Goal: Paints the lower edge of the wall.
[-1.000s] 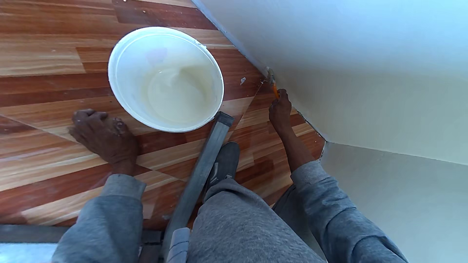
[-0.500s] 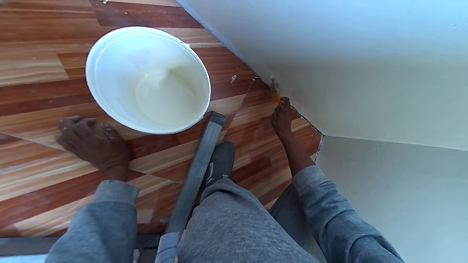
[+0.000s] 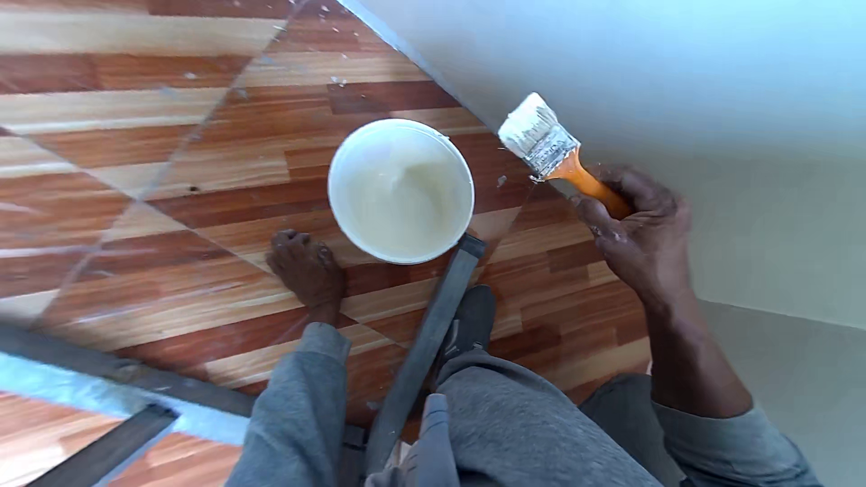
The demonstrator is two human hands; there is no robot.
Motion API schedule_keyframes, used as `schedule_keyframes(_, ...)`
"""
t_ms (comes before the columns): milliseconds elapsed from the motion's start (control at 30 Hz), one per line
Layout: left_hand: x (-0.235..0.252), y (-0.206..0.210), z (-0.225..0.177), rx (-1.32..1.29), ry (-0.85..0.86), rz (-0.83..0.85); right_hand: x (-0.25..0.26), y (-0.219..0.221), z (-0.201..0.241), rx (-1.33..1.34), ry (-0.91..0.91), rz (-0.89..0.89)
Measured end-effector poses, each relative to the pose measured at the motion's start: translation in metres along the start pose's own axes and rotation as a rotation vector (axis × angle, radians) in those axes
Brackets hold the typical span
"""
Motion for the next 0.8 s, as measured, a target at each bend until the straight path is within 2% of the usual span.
schedule_keyframes(100,0.001,-0.001,0.005,0.021,0.004,0.005,0.022,0.017,0.046,0.050,-0.174,0.076)
schedule_keyframes(200,0.002,0.003,0.003,0.008,0.025,0.000,0.022,0.022,0.054,0.037,-0.147,0.048)
schedule_keyframes(267,0.001,0.003,0.004,-0.020,-0.006,0.014,0.019,0.011,0.027,0.033,-0.080,0.017)
schedule_keyframes(400,-0.001,-0.001,0.006,-0.064,-0.044,0.032,-0.005,-0.018,-0.076,-0.140,0.145,0.017)
schedule_keyframes(500,-0.002,0.000,0.009,-0.078,-0.026,0.036,-0.034,-0.025,-0.137,-0.194,0.203,0.034)
schedule_keyframes(667,-0.005,0.006,0.015,-0.071,-0.042,0.063,-0.052,0.023,-0.181,-0.231,0.245,0.091)
schedule_keyframes(800,-0.012,0.012,0.026,-0.013,-0.011,0.047,-0.034,0.073,-0.177,-0.258,0.177,0.096)
Point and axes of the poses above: each hand's wrist, its own x-axis towards the middle knuckle, its own y-axis out of the palm, z = x × y, the point moved 2 cm from there along x, towards the middle knuckle, and after that the axes turned 14 degrees about -z, right-handed, at the moved point
